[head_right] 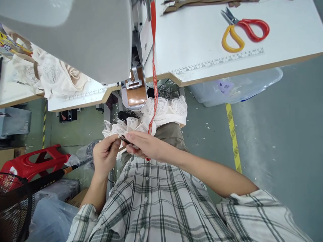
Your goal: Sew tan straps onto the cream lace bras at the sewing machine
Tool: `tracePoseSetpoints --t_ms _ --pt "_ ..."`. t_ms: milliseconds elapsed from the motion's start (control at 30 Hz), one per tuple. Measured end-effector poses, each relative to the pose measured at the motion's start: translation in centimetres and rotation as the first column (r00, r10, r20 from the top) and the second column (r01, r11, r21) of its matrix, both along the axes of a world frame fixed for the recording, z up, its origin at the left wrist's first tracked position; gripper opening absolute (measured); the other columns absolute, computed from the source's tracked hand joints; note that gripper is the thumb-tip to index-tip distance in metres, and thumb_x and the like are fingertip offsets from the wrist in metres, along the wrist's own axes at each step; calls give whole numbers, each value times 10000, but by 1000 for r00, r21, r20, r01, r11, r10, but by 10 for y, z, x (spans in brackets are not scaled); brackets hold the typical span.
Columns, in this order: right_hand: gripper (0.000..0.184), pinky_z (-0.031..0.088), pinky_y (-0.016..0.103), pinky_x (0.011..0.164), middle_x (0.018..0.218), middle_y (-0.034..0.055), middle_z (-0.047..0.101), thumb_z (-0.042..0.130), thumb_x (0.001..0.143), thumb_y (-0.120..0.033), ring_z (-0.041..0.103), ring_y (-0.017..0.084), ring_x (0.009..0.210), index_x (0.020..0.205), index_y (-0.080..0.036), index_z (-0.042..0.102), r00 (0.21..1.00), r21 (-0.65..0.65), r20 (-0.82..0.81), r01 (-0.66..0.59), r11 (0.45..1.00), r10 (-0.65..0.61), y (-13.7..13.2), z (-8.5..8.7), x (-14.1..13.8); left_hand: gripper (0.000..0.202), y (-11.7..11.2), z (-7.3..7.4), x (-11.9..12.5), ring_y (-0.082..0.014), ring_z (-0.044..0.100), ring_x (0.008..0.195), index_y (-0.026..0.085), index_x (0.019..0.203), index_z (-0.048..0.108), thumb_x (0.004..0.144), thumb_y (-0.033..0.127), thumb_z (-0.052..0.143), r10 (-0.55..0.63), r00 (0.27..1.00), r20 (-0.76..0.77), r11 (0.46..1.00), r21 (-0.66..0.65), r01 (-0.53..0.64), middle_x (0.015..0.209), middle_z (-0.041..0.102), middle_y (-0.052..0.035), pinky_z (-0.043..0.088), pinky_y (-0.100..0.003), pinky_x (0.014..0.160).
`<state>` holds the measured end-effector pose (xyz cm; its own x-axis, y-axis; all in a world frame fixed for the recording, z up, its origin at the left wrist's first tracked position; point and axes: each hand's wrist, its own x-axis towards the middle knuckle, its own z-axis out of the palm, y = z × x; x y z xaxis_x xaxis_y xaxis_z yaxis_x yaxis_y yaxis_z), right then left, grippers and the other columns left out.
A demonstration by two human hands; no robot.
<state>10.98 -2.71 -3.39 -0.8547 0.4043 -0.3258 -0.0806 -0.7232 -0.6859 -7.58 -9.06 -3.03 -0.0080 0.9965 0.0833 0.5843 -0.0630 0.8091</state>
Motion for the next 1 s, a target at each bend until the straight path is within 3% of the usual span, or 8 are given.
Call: tracePoseSetpoints --t_ms 267,500,667,867,1000 --pt "337 100 172 360 611 -86 393 468 951 -509 165 24 406 889 -180 506 997 -176 -48 59 983 -68 -6 -2 -4 190 2 -4 -1 -106 581 624 200 1006 730 949 197 549 -72 997 -39 997 15 73 728 682 9 433 -208 607" --pt "358 92 171 343 576 -100 381 547 916 -521 148 16 391 822 -180 493 998 -203 -15 60 977 -65 -6 -6 -5 175 2 -7 -4 -108 603 653 181 969 707 958 180 532 -138 986 -90 989 44 142 761 696 -7 429 -205 602" --pt "380 109 162 342 554 -114 354 620 874 -525 161 11 390 796 -181 477 996 -204 -37 77 976 -87 -9 -11 -4 167 0 -10 -5 -110 590 629 175 996 705 950 187 545 -125 988 -93 990 54 130 725 679 -3 436 -208 606" --pt "381 96 161 328 542 -117 344 560 901 -555 124 19 381 826 -188 487 997 -292 -72 13 956 -35 -11 -15 -4 157 1 -9 -5 -104 555 584 165 939 697 948 190 543 -152 976 -155 983 75 165 648 628 9 407 -203 576" --pt "346 117 153 327 544 -112 368 557 906 -513 136 17 380 831 -179 505 996 -299 -79 15 954 -40 -10 -17 -5 170 2 -8 -6 -110 584 605 167 940 704 948 200 537 -153 976 -153 986 46 162 683 670 -6 417 -205 588"
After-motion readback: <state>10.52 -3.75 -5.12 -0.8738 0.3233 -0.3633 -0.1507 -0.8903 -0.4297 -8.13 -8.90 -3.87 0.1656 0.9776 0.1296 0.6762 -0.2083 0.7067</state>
